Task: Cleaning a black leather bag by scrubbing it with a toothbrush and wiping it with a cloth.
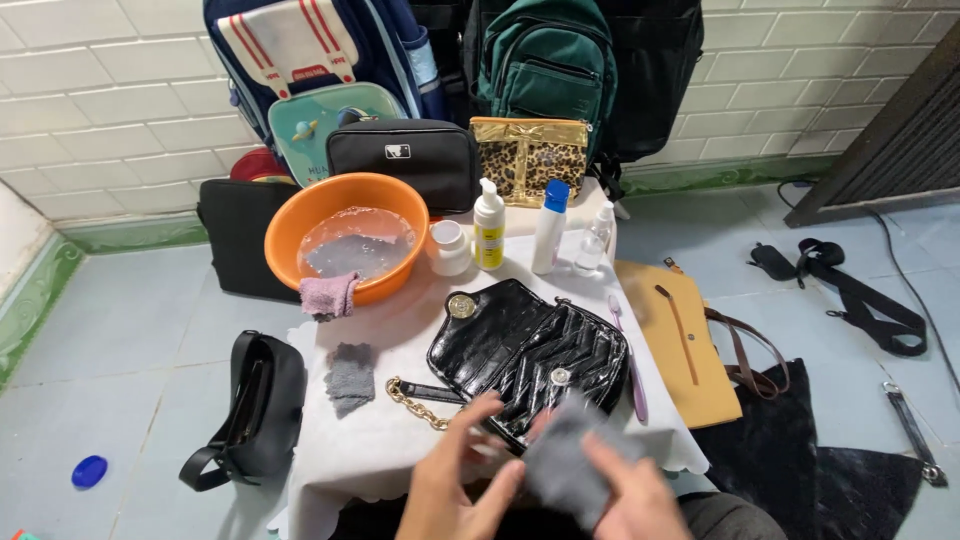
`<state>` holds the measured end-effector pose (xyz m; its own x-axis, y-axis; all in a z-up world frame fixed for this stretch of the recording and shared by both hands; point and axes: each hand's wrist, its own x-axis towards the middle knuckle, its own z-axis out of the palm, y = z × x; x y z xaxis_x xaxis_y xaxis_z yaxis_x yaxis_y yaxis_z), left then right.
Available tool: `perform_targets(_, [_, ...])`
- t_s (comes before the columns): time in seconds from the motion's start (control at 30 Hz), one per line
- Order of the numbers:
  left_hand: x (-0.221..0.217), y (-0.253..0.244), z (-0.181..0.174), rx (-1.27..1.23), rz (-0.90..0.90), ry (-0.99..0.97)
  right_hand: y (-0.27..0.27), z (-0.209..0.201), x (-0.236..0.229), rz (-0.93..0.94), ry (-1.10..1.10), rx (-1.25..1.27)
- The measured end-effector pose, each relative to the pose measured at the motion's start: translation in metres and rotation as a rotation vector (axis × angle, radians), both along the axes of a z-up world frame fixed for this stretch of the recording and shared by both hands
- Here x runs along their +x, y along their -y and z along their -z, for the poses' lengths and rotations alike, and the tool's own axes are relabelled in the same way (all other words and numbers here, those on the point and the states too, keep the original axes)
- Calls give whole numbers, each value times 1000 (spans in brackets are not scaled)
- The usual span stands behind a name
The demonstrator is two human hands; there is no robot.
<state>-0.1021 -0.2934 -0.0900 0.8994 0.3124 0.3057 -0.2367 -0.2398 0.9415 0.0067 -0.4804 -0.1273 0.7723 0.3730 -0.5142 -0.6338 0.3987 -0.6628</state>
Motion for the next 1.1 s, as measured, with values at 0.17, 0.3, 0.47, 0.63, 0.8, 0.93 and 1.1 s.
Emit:
perform_targets(0.17, [10, -7, 30, 418, -304, -110, 4, -62, 69, 64, 955, -783])
perform_targets(0.3, [24, 9, 53, 625, -353, 1, -30, -49, 118, -371, 1334, -1212])
perform_targets(0.47, [35, 29, 70, 666, -502, 29, -48, 4, 135, -642, 1648, -1534])
perform_targets(0.63, [42, 36, 76, 739, -637, 30, -59, -8, 112, -692, 1641, -1385])
perform_targets(0.8, [45, 36, 92, 774, -625, -54, -75, -35, 58, -964, 1450, -1088])
perform_targets(0.93, [47, 36, 98, 781, -641, -42, -72, -40, 34, -1049, 1432, -913])
perform_targets(1.1, [46, 36, 95, 783, -638, -23, -57, -38, 19, -946, 1578, -740])
